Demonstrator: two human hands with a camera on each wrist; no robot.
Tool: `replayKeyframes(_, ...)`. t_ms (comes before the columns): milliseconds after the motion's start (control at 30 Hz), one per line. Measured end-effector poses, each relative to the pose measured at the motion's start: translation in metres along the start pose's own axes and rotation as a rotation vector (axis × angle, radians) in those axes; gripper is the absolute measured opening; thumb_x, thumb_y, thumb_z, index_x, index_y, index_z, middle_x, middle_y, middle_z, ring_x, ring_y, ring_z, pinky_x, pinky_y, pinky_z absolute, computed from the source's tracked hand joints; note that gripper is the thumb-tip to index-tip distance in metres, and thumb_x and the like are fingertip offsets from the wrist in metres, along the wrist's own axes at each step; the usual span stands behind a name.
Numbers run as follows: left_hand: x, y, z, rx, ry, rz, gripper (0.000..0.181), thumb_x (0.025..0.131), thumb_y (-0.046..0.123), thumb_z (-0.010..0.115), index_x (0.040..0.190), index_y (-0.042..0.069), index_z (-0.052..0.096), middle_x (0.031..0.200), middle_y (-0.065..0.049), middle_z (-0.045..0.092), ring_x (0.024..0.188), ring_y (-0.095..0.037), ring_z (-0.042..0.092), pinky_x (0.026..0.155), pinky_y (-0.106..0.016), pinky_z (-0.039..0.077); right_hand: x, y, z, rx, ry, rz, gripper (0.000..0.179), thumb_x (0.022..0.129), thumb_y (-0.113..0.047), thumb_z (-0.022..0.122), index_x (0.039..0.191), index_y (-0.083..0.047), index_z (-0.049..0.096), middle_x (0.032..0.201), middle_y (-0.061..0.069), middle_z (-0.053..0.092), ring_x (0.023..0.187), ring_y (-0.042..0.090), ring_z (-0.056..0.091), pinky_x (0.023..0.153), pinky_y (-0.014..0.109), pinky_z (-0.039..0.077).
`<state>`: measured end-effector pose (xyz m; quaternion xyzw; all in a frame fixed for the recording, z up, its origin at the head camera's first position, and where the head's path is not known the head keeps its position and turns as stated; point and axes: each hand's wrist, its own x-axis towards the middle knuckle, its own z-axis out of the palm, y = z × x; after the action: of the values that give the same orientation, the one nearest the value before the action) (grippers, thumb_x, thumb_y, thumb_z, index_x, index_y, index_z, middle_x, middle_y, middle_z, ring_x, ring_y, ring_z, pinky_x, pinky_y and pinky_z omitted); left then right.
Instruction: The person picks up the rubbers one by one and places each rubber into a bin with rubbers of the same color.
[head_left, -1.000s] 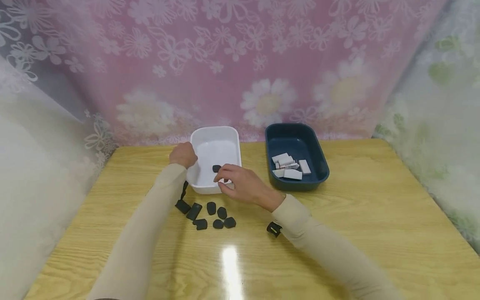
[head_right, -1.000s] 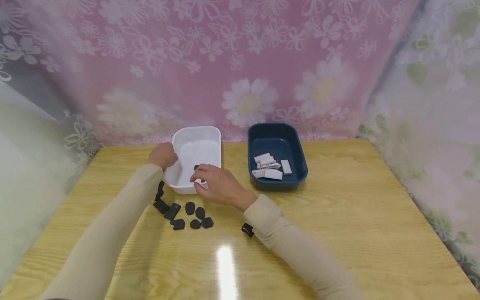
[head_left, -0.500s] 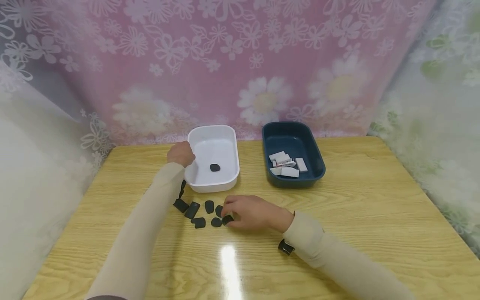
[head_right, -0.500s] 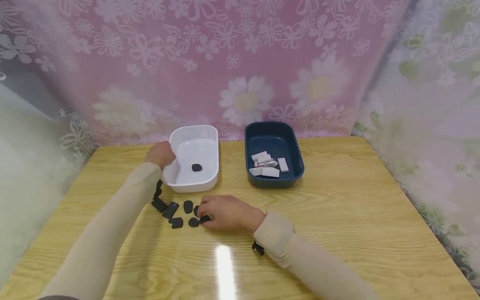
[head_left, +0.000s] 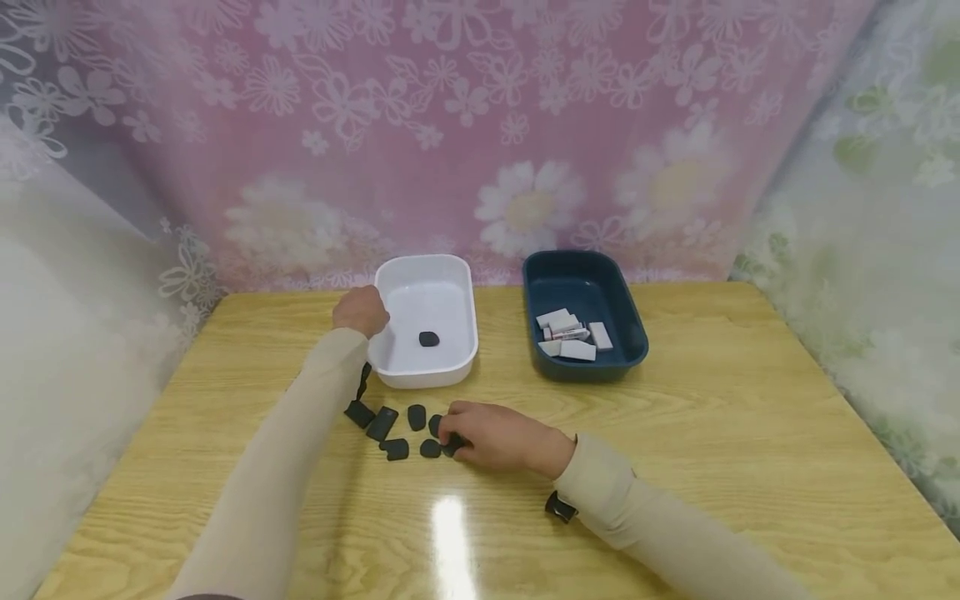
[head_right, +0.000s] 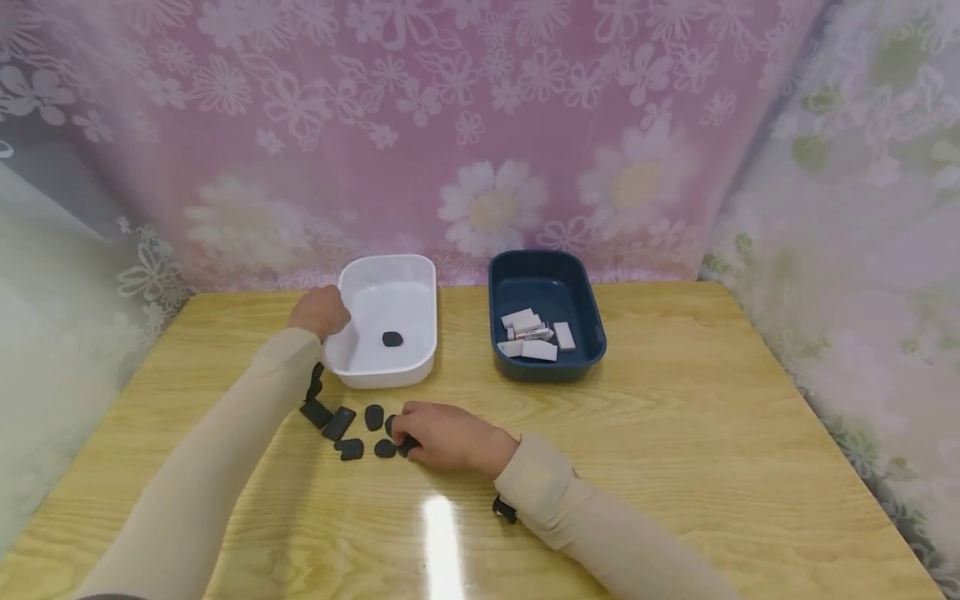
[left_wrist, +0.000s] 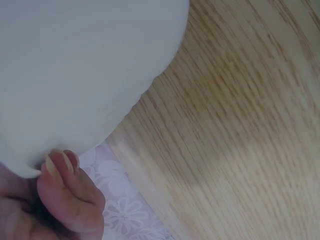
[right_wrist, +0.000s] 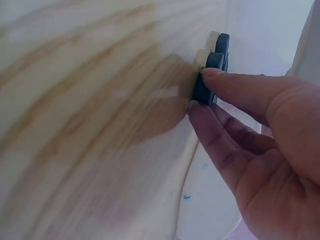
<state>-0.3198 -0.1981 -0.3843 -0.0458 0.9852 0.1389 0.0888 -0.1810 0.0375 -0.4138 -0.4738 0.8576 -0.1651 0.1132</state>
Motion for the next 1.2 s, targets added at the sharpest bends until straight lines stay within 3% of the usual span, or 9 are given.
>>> replayKeyframes(500,0.002,-0.001,0.002,0.012,0.008,-0.019,0.027,0.092,0.010,0.051,0.110,-0.008,0.060,0.086,-0.018,0.064,0.073,-0.026,0.063,0.063,-0.038,0.054,0.001,0.002,0.001,0.033,-0.007,-0.008,0.016,0.089,-0.017,0.069,0.104,-0.016,0.064,0.099,-0.004,0.055,0.083,0.005,0.050,0.076,0.020,0.045)
replayKeyframes(633,0.003,-0.001,0.004,0.005,0.013,-0.020,0.028,0.093,0.010,0.052,0.112,-0.008,0.060,0.088,-0.019,0.064,0.074,-0.028,0.064,0.065,-0.040,0.054,0.002,0.007,-0.012,0.103,0.002,0.001,0.021,0.091,-0.016,0.067,0.111,-0.014,0.062,0.103,-0.004,0.057,0.085,0.007,0.052,0.078,0.021,0.045)
replayKeyframes(733,0.003,0.000,0.004,-0.002,0.019,-0.023,0.028,0.093,0.010,0.052,0.114,-0.008,0.060,0.090,-0.019,0.065,0.076,-0.029,0.065,0.066,-0.041,0.055,0.007,0.013,-0.031,0.164,0.083,-0.012,0.023,0.090,-0.013,0.068,0.112,-0.011,0.062,0.102,-0.003,0.058,0.085,0.009,0.055,0.077,0.022,0.047)
replayKeyframes(967,0.005,-0.001,0.005,-0.003,0.024,-0.030,0.029,0.093,0.010,0.053,0.115,-0.008,0.060,0.091,-0.019,0.065,0.078,-0.028,0.065,0.066,-0.040,0.054,0.043,0.029,-0.065,0.186,0.306,0.018,0.023,0.090,-0.010,0.067,0.111,-0.007,0.061,0.102,0.002,0.057,0.086,0.010,0.056,0.074,0.022,0.047)
replayKeyframes(1067,0.006,-0.001,0.005,0.011,0.032,-0.024,0.027,0.092,0.011,0.053,0.112,-0.007,0.061,0.091,-0.018,0.065,0.078,-0.028,0.064,0.066,-0.040,0.054,0.066,0.035,-0.068,0.171,0.332,0.055,0.021,0.091,-0.012,0.065,0.112,-0.007,0.061,0.103,0.002,0.057,0.085,0.011,0.055,0.073,0.022,0.046)
replayKeyframes(1200,0.005,0.000,0.005,0.027,0.038,-0.022,0.023,0.091,0.011,0.054,0.105,-0.006,0.063,0.089,-0.017,0.065,0.078,-0.027,0.063,0.065,-0.040,0.053,0.091,0.045,-0.066,0.175,0.298,0.095,0.019,0.092,-0.012,0.064,0.111,-0.008,0.062,0.103,0.002,0.058,0.085,0.012,0.055,0.073,0.023,0.045)
